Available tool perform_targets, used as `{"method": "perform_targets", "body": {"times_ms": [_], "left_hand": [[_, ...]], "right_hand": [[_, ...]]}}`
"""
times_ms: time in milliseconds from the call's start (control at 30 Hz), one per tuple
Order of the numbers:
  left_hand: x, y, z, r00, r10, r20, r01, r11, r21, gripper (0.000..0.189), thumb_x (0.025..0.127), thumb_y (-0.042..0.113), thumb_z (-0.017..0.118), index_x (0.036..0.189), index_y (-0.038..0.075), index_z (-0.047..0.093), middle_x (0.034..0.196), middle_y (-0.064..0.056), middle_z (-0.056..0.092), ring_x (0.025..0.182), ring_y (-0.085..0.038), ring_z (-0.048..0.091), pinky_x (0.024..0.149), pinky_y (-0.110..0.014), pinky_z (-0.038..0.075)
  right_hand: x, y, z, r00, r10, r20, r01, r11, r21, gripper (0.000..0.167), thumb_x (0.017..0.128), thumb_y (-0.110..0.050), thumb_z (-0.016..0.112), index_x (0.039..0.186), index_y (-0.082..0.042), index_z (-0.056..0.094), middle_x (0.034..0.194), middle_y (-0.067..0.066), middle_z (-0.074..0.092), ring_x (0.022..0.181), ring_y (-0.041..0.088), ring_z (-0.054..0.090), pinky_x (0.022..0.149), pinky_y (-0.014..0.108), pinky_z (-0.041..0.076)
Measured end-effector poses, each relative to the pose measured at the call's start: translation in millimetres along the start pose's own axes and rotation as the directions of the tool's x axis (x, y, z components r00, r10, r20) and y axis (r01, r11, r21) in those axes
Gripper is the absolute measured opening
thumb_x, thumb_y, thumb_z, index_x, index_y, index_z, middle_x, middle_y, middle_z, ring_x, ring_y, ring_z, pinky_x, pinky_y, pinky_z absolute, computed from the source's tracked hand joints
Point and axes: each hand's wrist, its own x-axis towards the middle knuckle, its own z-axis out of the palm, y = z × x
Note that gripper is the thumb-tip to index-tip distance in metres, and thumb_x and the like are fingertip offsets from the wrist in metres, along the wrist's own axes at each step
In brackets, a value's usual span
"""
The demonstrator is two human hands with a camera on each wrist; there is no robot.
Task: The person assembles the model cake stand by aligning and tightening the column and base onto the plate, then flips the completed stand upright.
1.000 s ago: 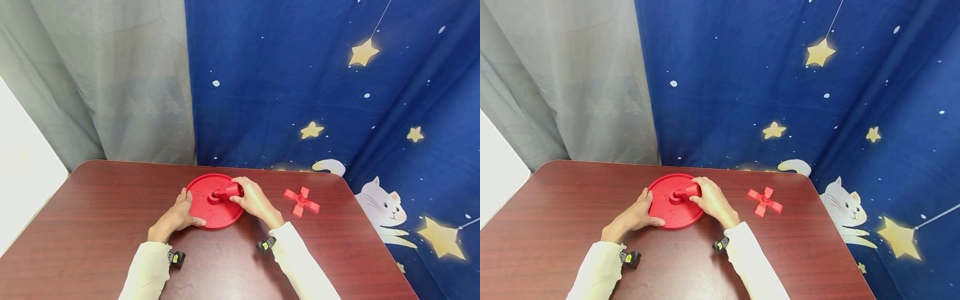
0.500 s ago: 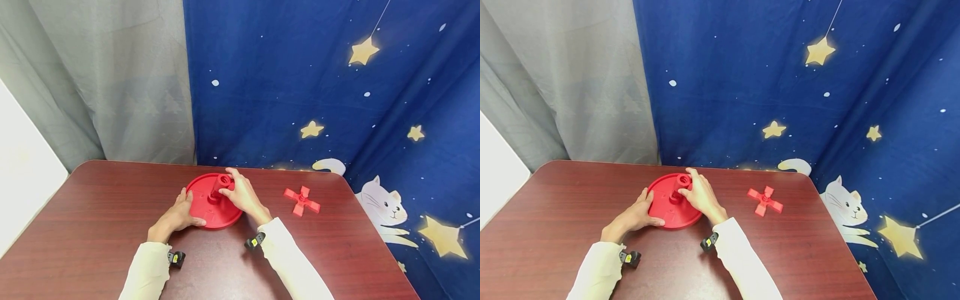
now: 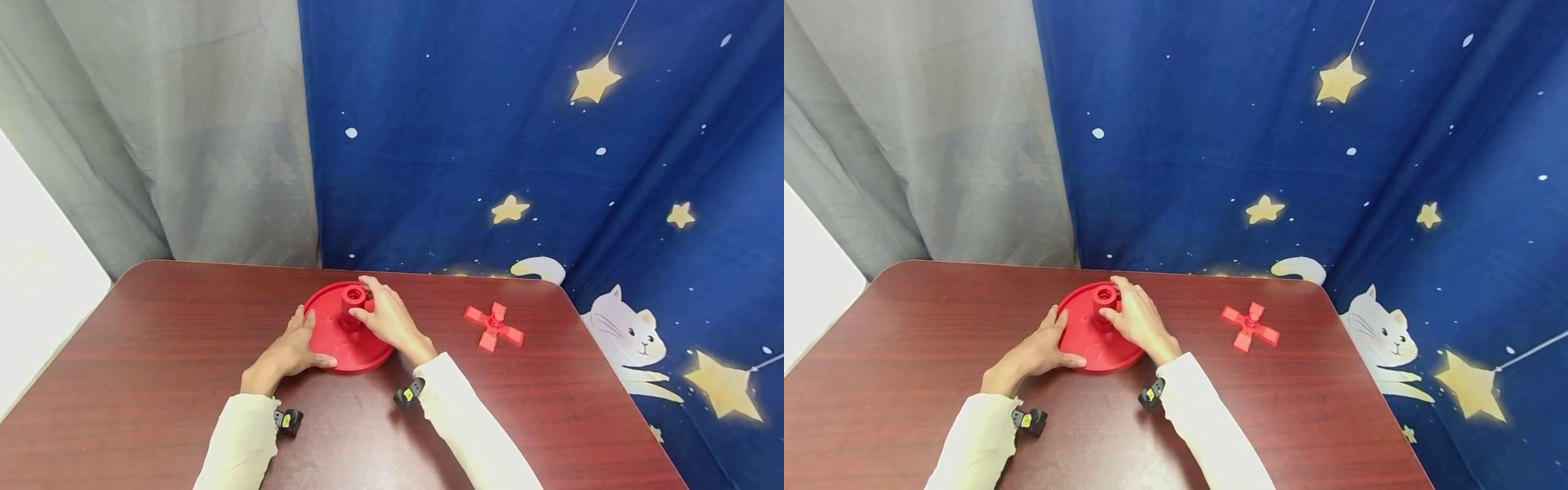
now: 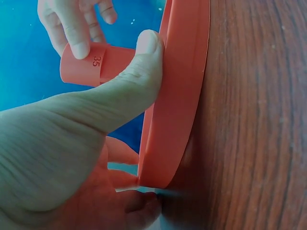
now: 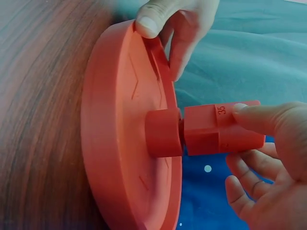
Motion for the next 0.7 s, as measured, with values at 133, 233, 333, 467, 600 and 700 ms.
{"method": "perform_targets", "body": {"times_ms": [133,233,333,467,600,700], "left_hand": [[0.5,-0.2,0.5,1.0,-0.005,0.002,0.005,1.0,-0.001,0.117,0.075,0.036,0.085,0.153,-0.011,0.012,0.161,-0.034,-0.001,0.146,-0.055,0.008,0.115,-0.064,0.024],[1.1,-1.3,1.0,1.0,-0.009,0.004,0.009,1.0,-0.003,0.117,0.076,0.036,0.085,0.154,-0.01,0.011,0.161,-0.033,-0.002,0.146,-0.055,0.007,0.115,-0.064,0.025],[0.8,-1.6,1.2,1.0,-0.003,0.001,0.003,1.0,-0.002,0.118,0.075,0.037,0.086,0.153,-0.011,0.012,0.16,-0.034,-0.001,0.145,-0.055,0.008,0.114,-0.065,0.025],[0.4,-0.7,1.0,1.0,-0.003,0.007,0.003,1.0,-0.004,0.118,0.075,0.038,0.085,0.153,-0.011,0.012,0.161,-0.034,-0.001,0.146,-0.055,0.008,0.114,-0.064,0.025],[0.7,-0.6,0.5,1.0,-0.016,0.014,0.016,1.0,-0.01,0.117,0.076,0.036,0.085,0.154,-0.01,0.012,0.161,-0.032,-0.003,0.147,-0.054,0.006,0.115,-0.064,0.025],[0.8,-1.2,0.6,1.0,-0.018,0.014,0.019,1.0,-0.012,0.117,0.076,0.036,0.085,0.154,-0.01,0.011,0.161,-0.032,-0.003,0.147,-0.053,0.005,0.116,-0.063,0.023]], "right_hand": [[1.3,3,3,0.999,-0.022,-0.038,0.022,1.0,-0.002,0.063,0.083,-0.025,0.081,0.138,-0.009,0.053,0.127,0.008,0.064,0.112,0.024,0.062,0.095,0.037,0.054],[2.1,6,6,0.997,-0.042,-0.06,0.042,0.999,-0.001,0.061,0.082,-0.029,0.082,0.133,-0.008,0.057,0.123,0.008,0.065,0.107,0.022,0.064,0.093,0.036,0.055],[1.9,8,7,0.998,-0.042,-0.046,0.043,0.999,0.027,0.065,0.081,-0.031,0.083,0.134,-0.007,0.055,0.126,0.008,0.063,0.111,0.023,0.062,0.097,0.037,0.053],[1.4,10,7,1.0,-0.027,0.015,0.025,0.987,0.158,0.071,0.082,-0.022,0.082,0.142,-0.006,0.048,0.136,0.011,0.058,0.121,0.026,0.059,0.103,0.039,0.05],[1.9,12,7,0.999,-0.022,0.046,0.009,0.965,0.264,0.069,0.084,-0.006,0.077,0.145,-0.008,0.046,0.138,0.012,0.058,0.121,0.029,0.061,0.098,0.04,0.053],[2.6,12,6,0.999,-0.033,0.041,0.021,0.964,0.265,0.065,0.085,0.0,0.073,0.144,-0.008,0.048,0.137,0.014,0.059,0.12,0.029,0.061,0.098,0.04,0.054]]}}
